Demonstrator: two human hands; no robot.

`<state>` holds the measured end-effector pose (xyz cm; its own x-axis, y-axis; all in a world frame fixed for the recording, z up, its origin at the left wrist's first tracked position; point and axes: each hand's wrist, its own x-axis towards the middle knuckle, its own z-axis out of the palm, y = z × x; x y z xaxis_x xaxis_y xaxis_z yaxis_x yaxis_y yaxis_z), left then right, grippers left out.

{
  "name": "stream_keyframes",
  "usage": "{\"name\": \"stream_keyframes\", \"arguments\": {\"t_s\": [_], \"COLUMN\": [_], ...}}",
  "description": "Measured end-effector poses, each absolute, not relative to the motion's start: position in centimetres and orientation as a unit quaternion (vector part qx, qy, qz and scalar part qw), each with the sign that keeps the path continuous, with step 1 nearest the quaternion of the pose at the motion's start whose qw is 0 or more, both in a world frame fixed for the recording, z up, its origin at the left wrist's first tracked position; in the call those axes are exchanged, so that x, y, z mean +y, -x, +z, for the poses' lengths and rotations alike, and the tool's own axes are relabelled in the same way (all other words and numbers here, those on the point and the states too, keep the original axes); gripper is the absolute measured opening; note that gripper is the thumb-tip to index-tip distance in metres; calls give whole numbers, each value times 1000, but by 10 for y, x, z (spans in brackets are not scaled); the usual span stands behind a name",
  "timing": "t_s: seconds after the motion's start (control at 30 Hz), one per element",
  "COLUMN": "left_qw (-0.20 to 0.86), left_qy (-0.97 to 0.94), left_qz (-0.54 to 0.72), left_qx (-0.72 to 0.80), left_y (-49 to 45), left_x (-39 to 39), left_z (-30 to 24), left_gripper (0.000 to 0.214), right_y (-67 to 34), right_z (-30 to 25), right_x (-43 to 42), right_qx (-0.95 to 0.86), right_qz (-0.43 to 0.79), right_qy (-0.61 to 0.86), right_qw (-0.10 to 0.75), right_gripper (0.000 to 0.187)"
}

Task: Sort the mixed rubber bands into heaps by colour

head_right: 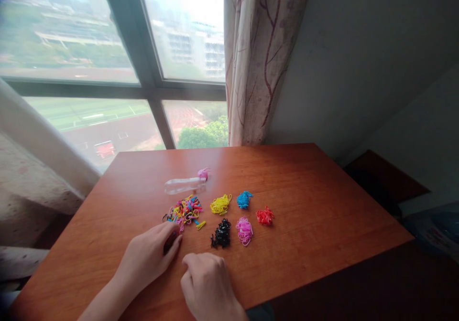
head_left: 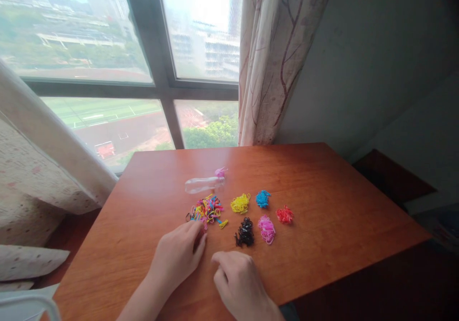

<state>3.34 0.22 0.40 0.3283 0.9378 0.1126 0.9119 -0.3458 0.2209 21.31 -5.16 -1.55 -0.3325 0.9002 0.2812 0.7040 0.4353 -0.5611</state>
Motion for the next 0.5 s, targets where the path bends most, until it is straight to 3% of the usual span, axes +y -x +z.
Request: {"name": "stream_keyframes", "arguments": {"t_s": [0.5], "left_qw": [114], "left_qy": [-827], "left_qz": [137], "left_qx": [534], "left_y": [-26], "left_x": [2], "left_z": [4], "left_gripper": [17], "right_y": [-213], "right_z": [-3], "right_x": [-49], "right_qx": [-740], "right_qz": [239], "right_qy": [522], "right_qw": [349], "right_gripper": [35]}}
